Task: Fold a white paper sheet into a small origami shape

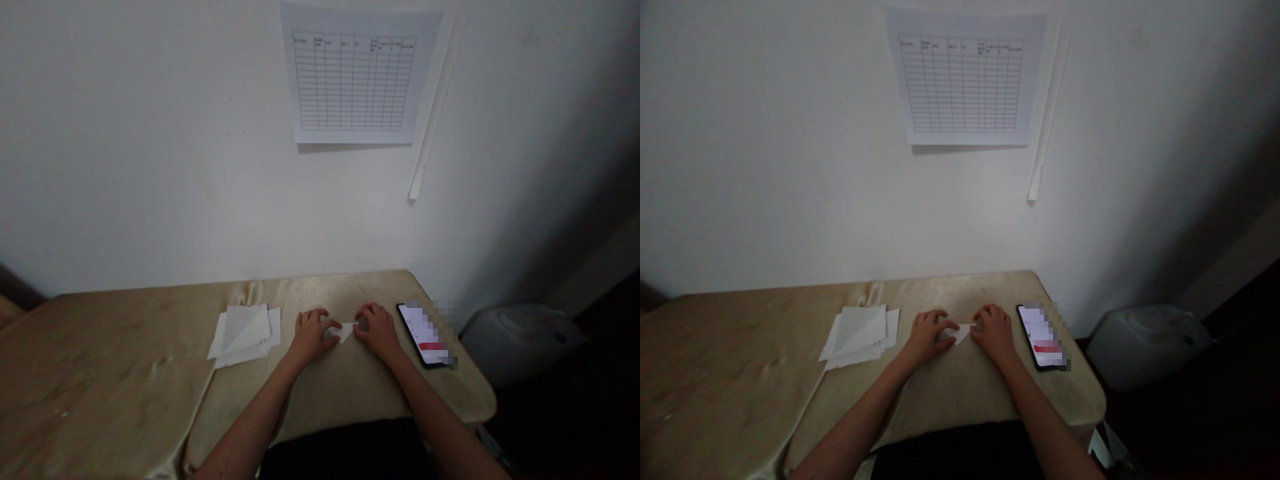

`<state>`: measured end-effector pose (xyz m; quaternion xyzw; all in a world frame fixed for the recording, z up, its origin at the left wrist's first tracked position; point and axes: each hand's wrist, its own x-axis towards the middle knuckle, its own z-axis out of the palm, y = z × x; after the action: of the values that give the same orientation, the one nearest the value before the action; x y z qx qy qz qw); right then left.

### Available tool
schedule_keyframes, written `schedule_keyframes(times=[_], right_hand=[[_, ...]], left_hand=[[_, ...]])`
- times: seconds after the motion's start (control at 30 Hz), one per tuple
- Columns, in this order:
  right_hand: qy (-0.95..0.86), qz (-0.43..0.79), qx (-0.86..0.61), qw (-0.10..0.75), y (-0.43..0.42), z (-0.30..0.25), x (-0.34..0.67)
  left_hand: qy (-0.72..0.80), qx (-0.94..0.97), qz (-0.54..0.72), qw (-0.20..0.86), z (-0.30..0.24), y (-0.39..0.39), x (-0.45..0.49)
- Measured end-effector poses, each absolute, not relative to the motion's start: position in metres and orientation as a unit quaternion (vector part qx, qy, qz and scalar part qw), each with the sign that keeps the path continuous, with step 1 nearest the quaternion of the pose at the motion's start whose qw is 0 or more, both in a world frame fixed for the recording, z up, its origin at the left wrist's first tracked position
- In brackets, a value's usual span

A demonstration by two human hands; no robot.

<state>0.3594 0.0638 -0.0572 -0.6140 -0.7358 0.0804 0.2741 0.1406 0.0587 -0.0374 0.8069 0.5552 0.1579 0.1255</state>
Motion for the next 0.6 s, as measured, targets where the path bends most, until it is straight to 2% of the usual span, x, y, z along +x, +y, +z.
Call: schedule_keyframes(times=[0.6], right_hand=[[-0.758,0.087,-0.600,0.239,0.051,-0.056,0.343]], left_hand=[[0.558,0.803,0.165,0.128,-0.040,0.062,0.139]])
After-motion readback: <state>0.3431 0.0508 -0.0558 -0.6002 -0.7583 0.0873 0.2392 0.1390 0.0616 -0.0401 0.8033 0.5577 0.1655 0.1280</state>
